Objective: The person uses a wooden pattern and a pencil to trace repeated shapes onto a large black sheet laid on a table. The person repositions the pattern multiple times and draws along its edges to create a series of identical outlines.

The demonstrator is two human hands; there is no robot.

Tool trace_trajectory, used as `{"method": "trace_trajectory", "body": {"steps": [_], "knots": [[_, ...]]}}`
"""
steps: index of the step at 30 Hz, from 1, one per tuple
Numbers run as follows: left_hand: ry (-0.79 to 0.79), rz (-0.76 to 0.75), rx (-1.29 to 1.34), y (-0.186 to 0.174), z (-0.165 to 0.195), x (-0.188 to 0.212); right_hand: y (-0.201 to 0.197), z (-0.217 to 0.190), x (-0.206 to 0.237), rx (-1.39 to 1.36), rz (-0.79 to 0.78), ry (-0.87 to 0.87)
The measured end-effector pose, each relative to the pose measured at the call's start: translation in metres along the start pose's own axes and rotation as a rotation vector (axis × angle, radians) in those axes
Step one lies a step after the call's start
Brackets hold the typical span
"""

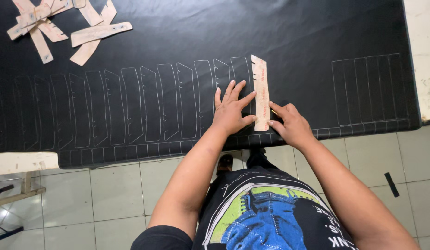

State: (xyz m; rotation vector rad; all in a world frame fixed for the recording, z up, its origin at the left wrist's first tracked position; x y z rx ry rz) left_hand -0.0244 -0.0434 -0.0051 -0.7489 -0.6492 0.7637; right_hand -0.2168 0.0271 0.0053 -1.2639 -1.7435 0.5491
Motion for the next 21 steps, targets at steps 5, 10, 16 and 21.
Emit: {"method": "trace_trajectory", "body": {"steps": [5,10,16,21], "knots": [[-0.013,-0.018,0.005,0.003,0.002,-0.002,0.002,0.007,-0.001,0.011,-0.020,0.018],[-0.006,-0.007,0.013,0.005,0.005,-0.002,0.003,0.013,0.001,-0.015,0.039,-0.056],[-0.021,-0.032,0.020,-0.004,0.024,-0.004,-0.005,0.018,0.007,-0.004,0.023,-0.030],[-0.037,-0.050,-0.034,-0.005,0.033,-0.012,-0.005,0.028,-0.002,-0.013,0.021,0.005]]}}
Point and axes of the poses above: each hand's wrist, its own x-axis away from the middle knuckle, its own y-axis out of the palm, z = x × y, the point moved 5 cm from there along -x, towards the middle knuckle, and after that the axes turned 10 degrees about -z, right-handed, at the moved point
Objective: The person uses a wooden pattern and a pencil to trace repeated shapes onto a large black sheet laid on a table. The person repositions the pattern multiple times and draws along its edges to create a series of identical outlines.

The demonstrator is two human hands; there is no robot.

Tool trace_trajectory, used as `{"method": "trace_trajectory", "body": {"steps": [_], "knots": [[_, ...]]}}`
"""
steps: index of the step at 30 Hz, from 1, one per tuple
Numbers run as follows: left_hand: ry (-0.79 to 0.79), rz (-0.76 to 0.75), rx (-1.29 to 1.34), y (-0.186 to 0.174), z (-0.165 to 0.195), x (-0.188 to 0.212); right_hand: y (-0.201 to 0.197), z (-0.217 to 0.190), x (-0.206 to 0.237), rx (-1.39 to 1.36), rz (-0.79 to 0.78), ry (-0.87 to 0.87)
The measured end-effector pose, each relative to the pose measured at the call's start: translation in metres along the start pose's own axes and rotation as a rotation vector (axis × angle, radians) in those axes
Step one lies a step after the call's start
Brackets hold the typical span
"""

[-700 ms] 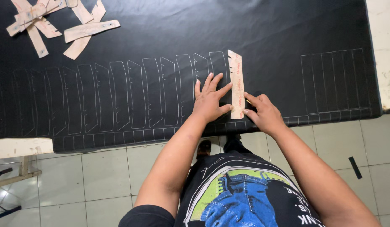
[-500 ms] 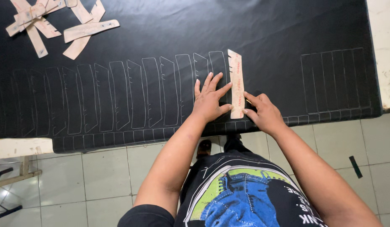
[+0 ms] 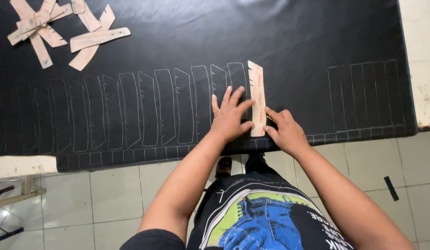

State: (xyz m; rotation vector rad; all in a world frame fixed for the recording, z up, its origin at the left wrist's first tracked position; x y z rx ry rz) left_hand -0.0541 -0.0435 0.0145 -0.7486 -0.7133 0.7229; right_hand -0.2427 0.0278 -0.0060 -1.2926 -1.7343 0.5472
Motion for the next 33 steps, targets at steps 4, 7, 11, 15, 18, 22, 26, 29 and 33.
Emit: {"method": "trace_trajectory", "body": {"steps": [4,7,11,15,18,22,26,29,33], "knots": [[0.160,-0.036,-0.166,0.030,0.015,-0.005,-0.010,-0.003,-0.016,-0.059,0.072,-0.103],[0.124,-0.015,-0.241,0.067,0.031,-0.017,-0.033,-0.023,-0.037,-0.114,0.200,-0.231],[0.042,0.159,-0.598,0.100,0.053,-0.023,-0.059,-0.061,-0.053,-0.063,0.247,-0.318],[0.043,0.111,-0.869,0.116,0.057,-0.028,-0.051,-0.089,-0.070,0.009,-0.032,-0.308],[0.124,-0.148,-0.806,0.132,0.051,-0.031,-0.031,-0.092,-0.078,0.055,-0.250,-0.165],[0.166,-0.287,-0.666,0.144,0.044,-0.028,-0.017,-0.096,-0.076,0.078,-0.283,-0.162],[0.152,-0.206,-0.707,0.144,0.038,-0.026,-0.012,-0.097,-0.082,0.107,-0.265,-0.193],[0.063,0.027,-0.681,0.127,0.032,-0.028,-0.019,-0.098,-0.097,0.141,-0.122,-0.280],[-0.227,0.133,0.313,0.103,0.008,-0.033,-0.038,-0.098,-0.120,0.077,0.110,-0.402]]}}
Point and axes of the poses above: each hand's wrist, its own x-axis away from the middle knuckle, its own y-axis out of the palm, z = x × y, the point moved 5 cm from there along -x, towards the middle knuckle, and after that the axes turned 10 degrees about -z, right-handed, at the moved point
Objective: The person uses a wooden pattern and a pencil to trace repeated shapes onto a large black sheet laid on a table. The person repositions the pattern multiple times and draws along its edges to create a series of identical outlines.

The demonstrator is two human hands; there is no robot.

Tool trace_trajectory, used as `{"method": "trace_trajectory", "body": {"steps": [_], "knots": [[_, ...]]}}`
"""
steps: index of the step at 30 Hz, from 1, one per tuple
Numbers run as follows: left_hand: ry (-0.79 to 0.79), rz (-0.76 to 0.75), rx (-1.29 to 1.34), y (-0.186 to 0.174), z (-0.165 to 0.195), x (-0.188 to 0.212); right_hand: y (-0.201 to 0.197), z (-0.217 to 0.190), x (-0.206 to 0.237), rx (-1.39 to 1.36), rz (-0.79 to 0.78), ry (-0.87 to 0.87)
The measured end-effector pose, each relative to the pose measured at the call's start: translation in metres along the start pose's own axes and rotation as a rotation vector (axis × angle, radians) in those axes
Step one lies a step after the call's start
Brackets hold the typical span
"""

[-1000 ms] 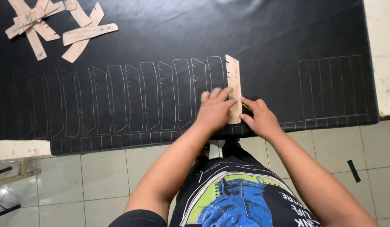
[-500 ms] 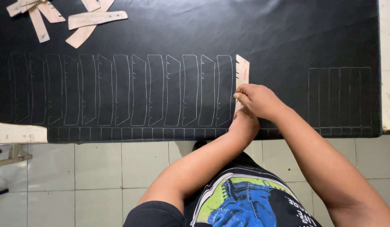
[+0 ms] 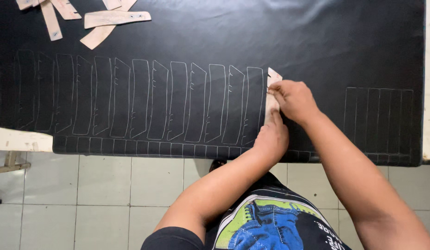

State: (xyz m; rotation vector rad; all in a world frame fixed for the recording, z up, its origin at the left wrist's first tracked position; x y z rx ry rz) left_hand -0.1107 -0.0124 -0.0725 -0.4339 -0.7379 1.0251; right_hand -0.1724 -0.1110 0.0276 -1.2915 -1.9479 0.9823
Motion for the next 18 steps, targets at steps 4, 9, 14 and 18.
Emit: {"method": "trace_trajectory", "body": {"steps": [4,9,14,18], "knots": [[0.188,-0.097,-0.167,-0.022,0.011,-0.006,0.000,0.012,-0.006,-0.025,-0.033,0.070],[0.182,-0.132,-0.104,-0.039,0.013,-0.002,0.004,0.017,-0.009,-0.066,-0.076,0.138],[0.216,-0.105,-0.093,-0.046,0.017,0.003,0.004,0.018,-0.015,-0.028,-0.052,0.106],[0.232,-0.113,-0.130,-0.042,0.018,0.003,0.004,0.020,-0.016,0.059,-0.042,0.095]]}}
Point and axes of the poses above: each hand's wrist, its own x-axis away from the middle knuckle, its own y-axis out of the palm, z = x × y, the point moved 5 cm from there along -x, towards the middle knuckle, and after that the axes turned 10 degrees about -z, right-handed, at the moved point
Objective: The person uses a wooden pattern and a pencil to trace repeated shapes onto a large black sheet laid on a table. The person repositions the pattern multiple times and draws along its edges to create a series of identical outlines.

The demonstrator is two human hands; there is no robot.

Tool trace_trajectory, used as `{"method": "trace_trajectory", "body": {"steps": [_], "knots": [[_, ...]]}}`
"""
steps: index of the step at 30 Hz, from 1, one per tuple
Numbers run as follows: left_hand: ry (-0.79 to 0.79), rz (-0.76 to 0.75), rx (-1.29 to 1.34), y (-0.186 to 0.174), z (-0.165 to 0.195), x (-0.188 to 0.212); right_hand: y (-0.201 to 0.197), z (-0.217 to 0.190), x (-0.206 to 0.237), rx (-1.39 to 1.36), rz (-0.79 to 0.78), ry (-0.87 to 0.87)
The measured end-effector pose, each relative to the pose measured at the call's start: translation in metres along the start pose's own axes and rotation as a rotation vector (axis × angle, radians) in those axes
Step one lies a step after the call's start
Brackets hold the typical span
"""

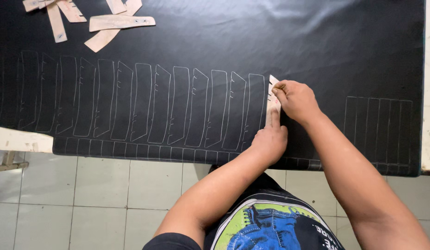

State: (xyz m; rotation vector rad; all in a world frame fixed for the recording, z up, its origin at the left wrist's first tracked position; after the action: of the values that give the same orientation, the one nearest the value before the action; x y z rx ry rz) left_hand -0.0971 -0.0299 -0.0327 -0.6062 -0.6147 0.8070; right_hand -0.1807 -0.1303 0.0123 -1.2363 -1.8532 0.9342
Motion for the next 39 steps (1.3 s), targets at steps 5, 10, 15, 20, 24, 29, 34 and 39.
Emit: {"method": "trace_trajectory", "body": {"steps": [5,10,15,20,24,29,34,39], "knots": [[0.049,0.055,-0.071,0.006,-0.002,-0.001,0.001,0.007,-0.003,-0.118,-0.033,0.067],[0.034,0.034,-0.031,0.009,-0.002,-0.001,0.000,0.009,-0.009,-0.082,0.024,0.025],[0.011,-0.027,-0.049,0.012,0.001,0.000,-0.002,0.012,-0.013,-0.036,0.105,-0.054],[0.006,-0.026,-0.045,0.010,0.002,0.000,-0.003,0.021,-0.016,-0.034,0.035,0.050],[-0.007,-0.042,-0.044,0.006,0.005,0.002,-0.002,0.018,-0.025,-0.060,0.009,0.048],[-0.002,-0.068,-0.045,0.004,0.011,0.004,-0.009,0.022,-0.033,0.003,0.053,0.004],[0.012,-0.046,-0.006,0.006,0.010,0.001,-0.013,0.033,-0.030,-0.045,0.067,0.017],[-0.003,-0.039,-0.013,0.004,0.012,-0.002,-0.016,0.047,-0.009,0.040,0.057,0.031]]}}
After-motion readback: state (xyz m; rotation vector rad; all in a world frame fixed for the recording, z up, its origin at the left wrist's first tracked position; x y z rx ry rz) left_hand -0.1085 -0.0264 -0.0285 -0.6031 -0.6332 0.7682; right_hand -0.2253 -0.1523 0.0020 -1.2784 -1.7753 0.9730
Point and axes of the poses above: each hand's wrist, its own x-axis away from the middle knuckle, its own y-axis out of the palm, z = x × y, the point moved 5 cm from there along -x, towards the middle knuckle, and after that the axes turned 10 degrees about -z, right-handed, at the moved point
